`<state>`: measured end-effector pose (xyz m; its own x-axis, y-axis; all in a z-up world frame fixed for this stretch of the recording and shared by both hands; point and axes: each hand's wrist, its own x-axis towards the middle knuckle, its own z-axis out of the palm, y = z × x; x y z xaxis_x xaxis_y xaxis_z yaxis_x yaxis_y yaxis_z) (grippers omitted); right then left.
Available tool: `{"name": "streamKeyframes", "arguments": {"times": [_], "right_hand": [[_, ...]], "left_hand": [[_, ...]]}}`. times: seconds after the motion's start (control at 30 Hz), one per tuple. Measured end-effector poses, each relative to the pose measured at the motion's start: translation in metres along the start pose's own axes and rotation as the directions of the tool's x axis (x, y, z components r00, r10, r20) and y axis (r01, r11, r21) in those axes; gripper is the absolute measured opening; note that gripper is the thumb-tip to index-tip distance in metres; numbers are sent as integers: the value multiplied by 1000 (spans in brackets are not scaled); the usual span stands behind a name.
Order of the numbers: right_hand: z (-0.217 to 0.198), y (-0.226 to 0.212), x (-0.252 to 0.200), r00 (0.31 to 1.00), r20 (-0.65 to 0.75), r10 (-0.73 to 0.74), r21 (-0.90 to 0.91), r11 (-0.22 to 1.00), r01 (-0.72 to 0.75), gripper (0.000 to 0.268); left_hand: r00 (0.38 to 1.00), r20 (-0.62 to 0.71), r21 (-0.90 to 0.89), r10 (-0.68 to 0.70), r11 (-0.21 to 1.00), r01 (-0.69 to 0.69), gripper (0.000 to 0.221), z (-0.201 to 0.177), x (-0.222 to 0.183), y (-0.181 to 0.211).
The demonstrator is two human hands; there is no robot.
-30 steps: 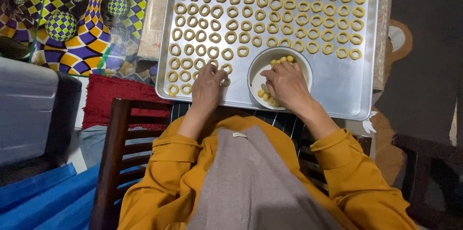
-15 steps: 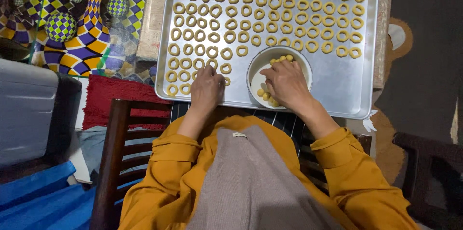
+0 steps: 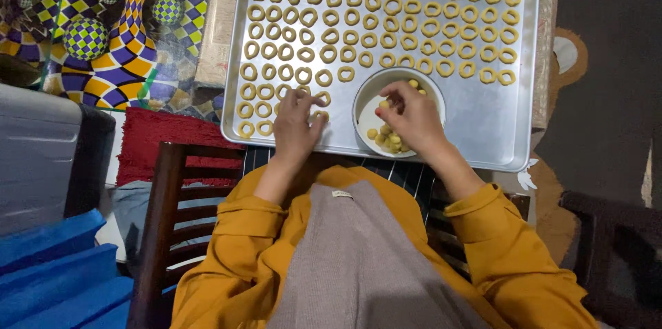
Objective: Shaping dough into ring-shaped cookies and placing them on a baking tray
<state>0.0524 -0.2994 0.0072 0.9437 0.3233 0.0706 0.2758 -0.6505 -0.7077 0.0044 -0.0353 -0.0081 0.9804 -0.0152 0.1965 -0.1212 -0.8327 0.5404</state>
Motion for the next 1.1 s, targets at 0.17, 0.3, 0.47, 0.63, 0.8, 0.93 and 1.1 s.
{"name": "streamKeyframes", "arguments": {"times": [0.17, 0.3, 0.47, 0.63, 0.8, 0.93, 1.1], "right_hand": [[11, -28, -6, 986, -8, 165, 707, 698, -111, 29], [34, -62, -31, 981, -171, -92, 395, 906, 153, 27], [32, -101, -42, 880, -59, -472, -490, 782, 386, 99], [30, -101, -45, 886, 48, -461, -438, 788, 433, 118], [31, -102, -40, 888, 132, -441, -508, 739, 443, 121], [31, -81, -37, 924, 75, -376, -498, 788, 362, 117], [32, -66, -27, 897, -5, -441, -421, 815, 398, 107]], "left_hand": [[983, 92, -930, -157, 340, 142, 49, -11, 6, 85], [966, 241, -963, -99, -151, 224, 53, 30, 24, 91], [943, 294, -792, -155, -592, 150, 69, 3, 35, 73], [944, 320, -726, -76, -660, 193, 68, 13, 30, 67], [958, 285, -717, -39, -671, 186, 72, 0, 37, 64], [936, 352, -690, -5, -677, 256, 70, 7, 18, 81], [871, 472, -542, -133, -823, 169, 46, 35, 13, 3]]}}
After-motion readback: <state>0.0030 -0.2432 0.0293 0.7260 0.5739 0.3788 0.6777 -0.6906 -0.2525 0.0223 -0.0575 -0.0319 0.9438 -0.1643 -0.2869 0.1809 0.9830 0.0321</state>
